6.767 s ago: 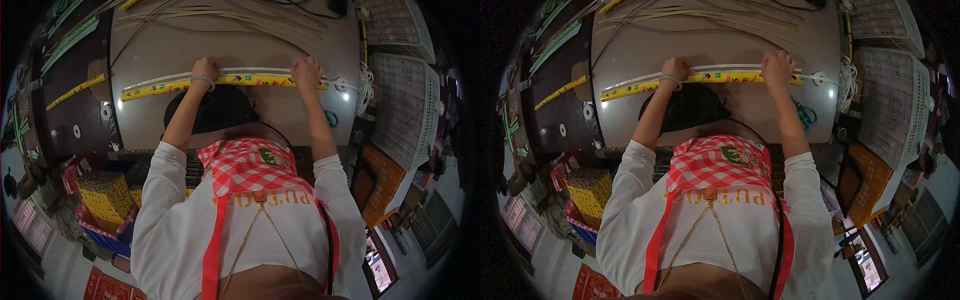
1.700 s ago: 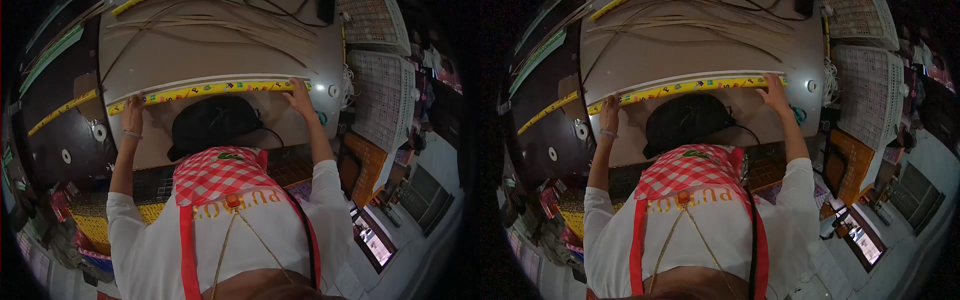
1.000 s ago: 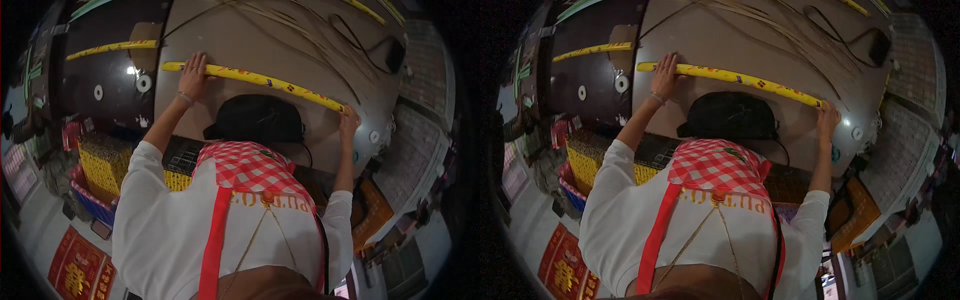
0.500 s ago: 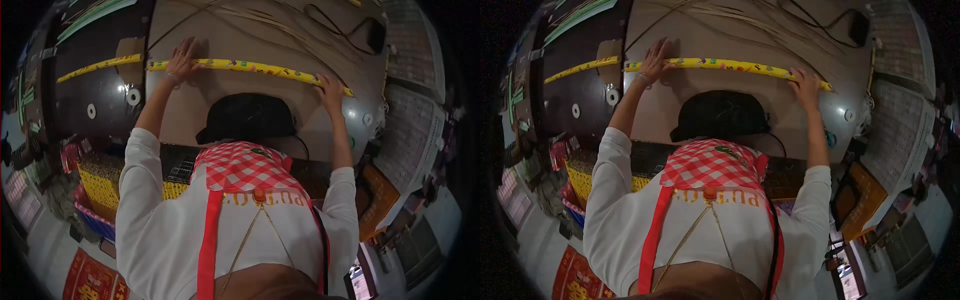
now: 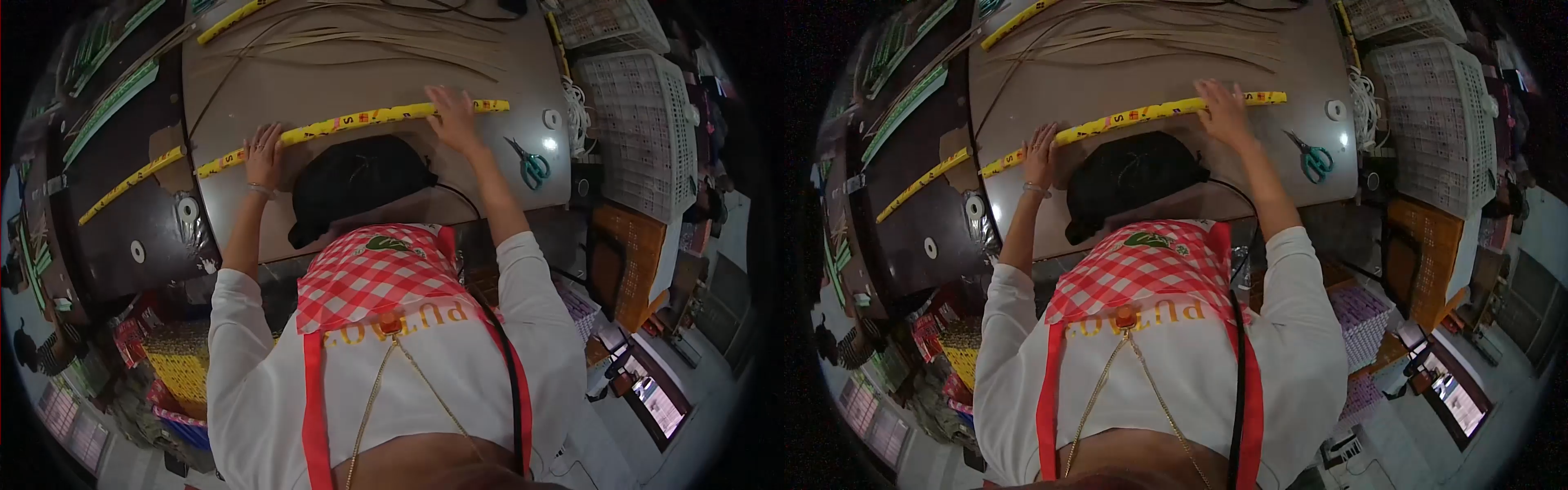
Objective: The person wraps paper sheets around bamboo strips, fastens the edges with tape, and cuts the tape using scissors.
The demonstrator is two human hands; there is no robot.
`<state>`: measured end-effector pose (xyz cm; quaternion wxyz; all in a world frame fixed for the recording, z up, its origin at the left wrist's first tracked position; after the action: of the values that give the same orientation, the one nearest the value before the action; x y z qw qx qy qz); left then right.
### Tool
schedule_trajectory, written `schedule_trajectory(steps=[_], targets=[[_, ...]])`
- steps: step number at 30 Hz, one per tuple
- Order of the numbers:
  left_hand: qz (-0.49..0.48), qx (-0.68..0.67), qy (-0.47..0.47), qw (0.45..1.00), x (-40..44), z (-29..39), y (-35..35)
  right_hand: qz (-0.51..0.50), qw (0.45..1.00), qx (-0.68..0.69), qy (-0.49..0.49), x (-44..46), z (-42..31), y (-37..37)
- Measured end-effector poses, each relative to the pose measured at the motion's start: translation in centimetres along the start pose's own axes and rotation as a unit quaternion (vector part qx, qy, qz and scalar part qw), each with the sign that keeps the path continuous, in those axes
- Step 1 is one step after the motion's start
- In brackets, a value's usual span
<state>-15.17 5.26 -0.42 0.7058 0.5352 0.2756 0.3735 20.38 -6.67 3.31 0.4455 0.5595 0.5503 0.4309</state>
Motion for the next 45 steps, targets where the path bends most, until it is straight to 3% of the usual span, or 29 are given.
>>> schedule_trajectory(steps=[1,5,10,15,16,20,21,22,24,26,28,31,33,34,35,36,37,39,40,42,45], targets=[[0.001,0.0,-0.003,1.0,0.2,0.2,0.1,0.036,0.998,0.022,0.042,0.5,-1.8,0.2],[-0.012,0.028,-0.001,1.0,0.9,0.2,-0.2,-0.044,0.987,0.078,0.135,2.6,-9.6,-3.0],[-0.029,0.051,-0.005,0.998,1.4,-0.4,-0.5,-0.012,0.985,0.115,0.127,1.4,-6.5,-3.6],[-0.042,0.055,0.007,0.998,1.3,-0.4,-0.5,0.032,0.995,-0.05,-0.078,-3.6,7.6,-1.2],[-0.045,0.057,0.009,0.997,1.3,-0.4,-0.5,0.045,0.986,-0.122,-0.108,-4.7,10.7,-0.6],[-0.031,0.052,-0.005,0.998,0.8,-0.2,-0.5,-0.007,0.922,-0.147,-0.357,-7.3,19.1,1.6],[-0.023,0.053,-0.006,0.998,0.8,-0.1,-0.5,0.107,0.926,-0.084,-0.351,-7.3,18.4,2.5],[-0.021,0.054,-0.003,0.998,1.0,-0.2,-0.6,0.108,0.928,-0.084,-0.348,-6.9,17.9,2.6],[-0.03,0.066,0.001,0.997,0.7,-0.4,-0.9,0.182,0.952,0.0,-0.246,-5.8,13.7,3.4],[-0.028,0.053,-0.001,0.998,0.7,-0.4,-0.8,0.141,0.972,-0.032,-0.188,-5.1,10.7,2.7],[-0.036,0.039,-0.004,0.999,1.0,-0.6,-0.9,0.032,0.989,-0.088,-0.118,-4.6,9.1,-0.1],[-0.04,0.055,0.011,0.998,0.8,-0.3,-0.5,0.035,0.978,-0.157,-0.131,-5.1,9.8,-0.2],[-0.037,0.077,0.071,0.994,1.6,0.8,-0.7,0.043,0.976,-0.164,-0.139,-5.3,10.9,-0.3],[-0.041,0.096,0.113,0.988,2.3,2.2,-0.7,0.044,0.978,-0.16,-0.126,-5.0,11.2,-0.4],[-0.092,0.12,0.082,0.985,4.3,8.4,2.5,0.048,0.978,-0.164,-0.12,-4.8,11.4,-0.6],[0.027,0.048,0.023,0.998,5.8,11.8,1.3,0.051,0.978,-0.169,-0.114,-4.8,11.3,-0.7],[0.06,-0.008,0.003,0.998,7.2,16.6,0.8,0.031,0.976,-0.178,-0.125,-4.6,11.0,-0.4],[0.052,-0.137,-0.031,0.989,9.6,25.8,-1.2,0.043,0.98,-0.157,-0.114,-4.4,11.1,-0.7],[0.033,-0.117,-0.038,0.992,10.9,28.8,-4.2,0.05,0.982,-0.137,-0.118,-4.5,11.5,-1.0],[-0.061,-0.084,0.011,0.995,12.5,31.6,-7.0,0.062,0.989,-0.097,-0.09,-4.5,11.1,-1.2],[-0.076,-0.018,0.051,0.996,13.4,28.8,-9.1,0.071,0.986,-0.1,-0.113,-5.0,11.4,-1.5]])
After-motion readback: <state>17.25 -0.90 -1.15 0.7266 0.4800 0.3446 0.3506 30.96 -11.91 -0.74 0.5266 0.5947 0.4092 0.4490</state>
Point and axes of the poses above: each hand's wrist, its own x-axis towards the middle knuckle, its own y-axis out of the back of the hand, z = x × y, the point moved 5 cm from there along x, towards the middle knuckle, and after that the axes turned 5 degrees about -z, right-handed, at the moved point
